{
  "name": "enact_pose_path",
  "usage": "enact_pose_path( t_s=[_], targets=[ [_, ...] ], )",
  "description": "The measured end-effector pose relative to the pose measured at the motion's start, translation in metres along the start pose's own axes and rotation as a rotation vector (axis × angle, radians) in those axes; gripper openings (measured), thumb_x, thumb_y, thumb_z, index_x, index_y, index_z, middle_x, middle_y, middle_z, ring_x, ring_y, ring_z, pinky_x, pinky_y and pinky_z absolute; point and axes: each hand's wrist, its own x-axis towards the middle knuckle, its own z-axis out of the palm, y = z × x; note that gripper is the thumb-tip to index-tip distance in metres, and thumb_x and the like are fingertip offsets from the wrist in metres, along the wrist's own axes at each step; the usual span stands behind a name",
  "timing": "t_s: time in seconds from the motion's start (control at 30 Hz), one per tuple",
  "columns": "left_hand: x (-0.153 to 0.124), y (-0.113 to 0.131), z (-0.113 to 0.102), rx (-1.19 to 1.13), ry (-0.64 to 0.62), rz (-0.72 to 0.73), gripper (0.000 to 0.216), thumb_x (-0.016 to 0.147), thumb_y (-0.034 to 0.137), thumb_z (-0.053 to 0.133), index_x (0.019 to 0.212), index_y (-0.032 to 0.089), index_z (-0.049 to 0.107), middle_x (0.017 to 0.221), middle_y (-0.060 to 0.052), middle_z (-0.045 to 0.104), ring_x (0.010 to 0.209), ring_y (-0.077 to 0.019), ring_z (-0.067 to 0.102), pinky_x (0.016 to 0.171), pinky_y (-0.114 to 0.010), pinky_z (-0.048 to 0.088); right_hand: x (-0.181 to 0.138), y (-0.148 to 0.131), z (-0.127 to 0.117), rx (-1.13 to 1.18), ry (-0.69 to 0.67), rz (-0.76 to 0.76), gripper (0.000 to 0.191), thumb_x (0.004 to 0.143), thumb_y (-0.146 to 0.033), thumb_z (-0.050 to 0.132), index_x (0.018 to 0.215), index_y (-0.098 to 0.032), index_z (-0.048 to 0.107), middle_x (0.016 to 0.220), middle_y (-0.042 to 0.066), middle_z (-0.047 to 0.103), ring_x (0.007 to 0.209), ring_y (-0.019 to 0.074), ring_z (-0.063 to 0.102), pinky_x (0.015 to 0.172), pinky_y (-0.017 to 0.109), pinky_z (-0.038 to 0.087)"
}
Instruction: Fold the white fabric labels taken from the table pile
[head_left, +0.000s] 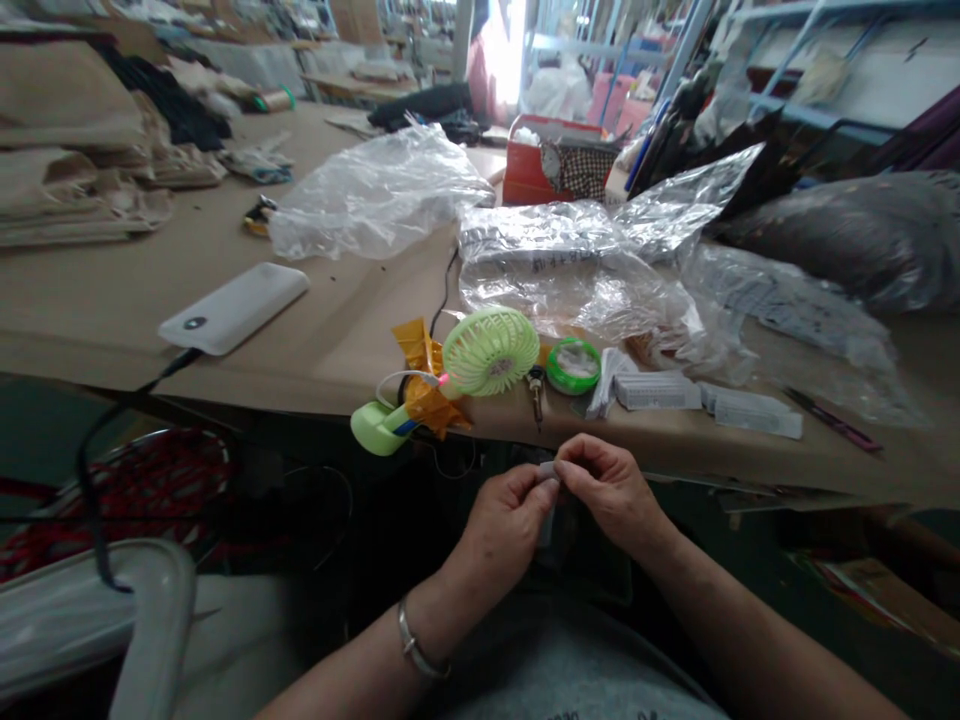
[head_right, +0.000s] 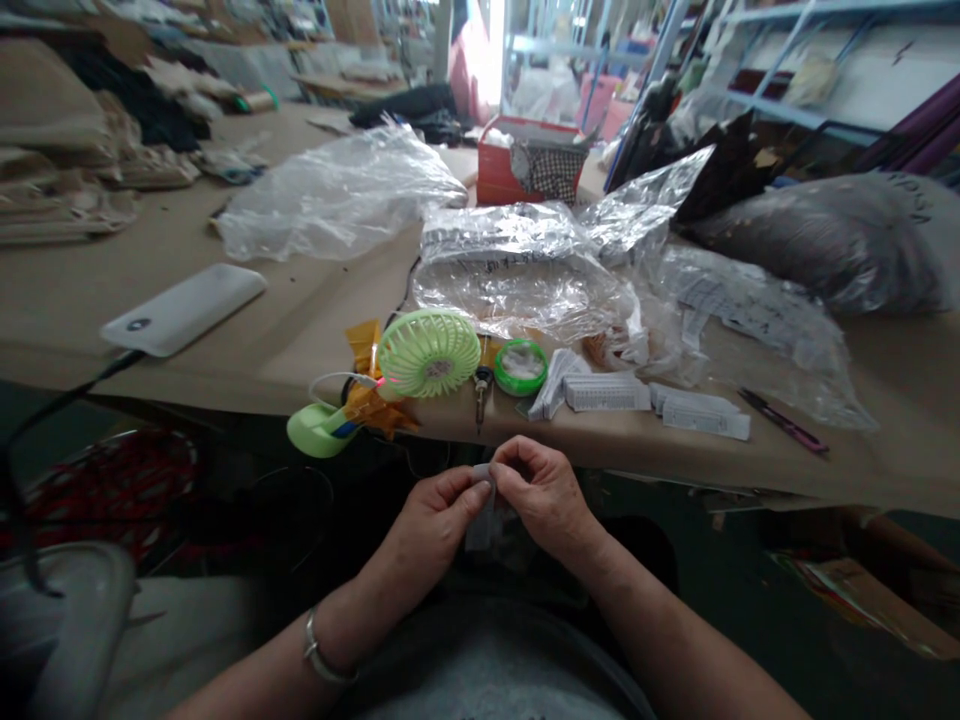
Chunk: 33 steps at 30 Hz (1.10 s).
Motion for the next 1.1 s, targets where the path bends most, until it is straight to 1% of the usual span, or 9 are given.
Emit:
enact_pose_path(
  t_s=[0.13,0.23,0.33,0.5,0.63,0.93,1.1],
  targets=[
    [0.008,0.0,-0.008,0.172,0.15,0.143,0.018,0.081,0.026,0.055,0.085,0.016,0.07,0.076,-0.003,0.067,0.072,-0.015,0.058,0.068,-0.025,0.044,0.009,-0.004,0.006,-0.119,0.089,-0.101,0.013,0.077,-0.027,0.057,0.069,-0.017,0.058,0.06,-0.003,0.052,0.056,0.0089,0.045,0.052,0.02,0.038],
    [0.013,0.003,-0.011,0.231,0.22,0.236,0.016,0.081,0.025,0.056,0.083,0.018,0.07,0.073,-0.001,0.068,0.07,-0.0147,0.061,0.067,-0.023,0.045,0.013,-0.007,0.008,-0.165,0.117,-0.134,0.013,0.077,-0.027,0.057,0.069,-0.017,0.058,0.06,-0.003,0.052,0.055,0.0091,0.045,0.05,0.02,0.036],
    [0.017,0.005,-0.012,0.279,0.268,0.291,0.015,0.081,0.023,0.055,0.079,0.018,0.069,0.069,0.0,0.068,0.066,-0.0134,0.06,0.064,-0.022,0.045,0.017,-0.007,0.01,-0.199,0.136,-0.162,0.013,0.078,-0.027,0.056,0.069,-0.017,0.058,0.06,-0.003,0.053,0.055,0.0094,0.045,0.049,0.02,0.036],
    [0.021,0.005,-0.012,0.334,0.286,0.314,0.017,0.083,0.022,0.053,0.077,0.017,0.068,0.068,0.001,0.067,0.063,-0.0118,0.058,0.062,-0.02,0.044,0.019,-0.004,0.009,-0.254,0.147,-0.205,0.011,0.078,-0.025,0.055,0.07,-0.018,0.058,0.06,-0.003,0.054,0.056,0.0097,0.048,0.053,0.02,0.039],
    [0.022,0.003,-0.013,0.345,0.293,0.331,0.017,0.083,0.021,0.052,0.076,0.017,0.068,0.067,0.002,0.066,0.063,-0.011,0.058,0.061,-0.019,0.043,0.02,-0.004,0.009,-0.27,0.155,-0.232,0.012,0.079,-0.025,0.055,0.07,-0.018,0.058,0.059,-0.003,0.054,0.055,0.0095,0.048,0.052,0.02,0.039],
    [0.025,0.003,-0.013,0.323,0.3,0.333,0.018,0.082,0.021,0.052,0.074,0.018,0.068,0.065,0.003,0.066,0.061,-0.0105,0.057,0.059,-0.019,0.043,0.023,-0.005,0.01,-0.264,0.155,-0.237,0.012,0.08,-0.024,0.054,0.071,-0.017,0.058,0.061,-0.002,0.056,0.057,0.01,0.049,0.056,0.021,0.041],
    [0.026,0.004,-0.012,0.315,0.309,0.34,0.018,0.081,0.02,0.053,0.071,0.018,0.067,0.064,0.003,0.065,0.061,-0.0108,0.057,0.059,-0.019,0.043,0.023,-0.003,0.01,-0.277,0.165,-0.227,0.012,0.08,-0.025,0.054,0.072,-0.018,0.059,0.061,-0.002,0.055,0.057,0.0099,0.048,0.056,0.021,0.041]
  ],
)
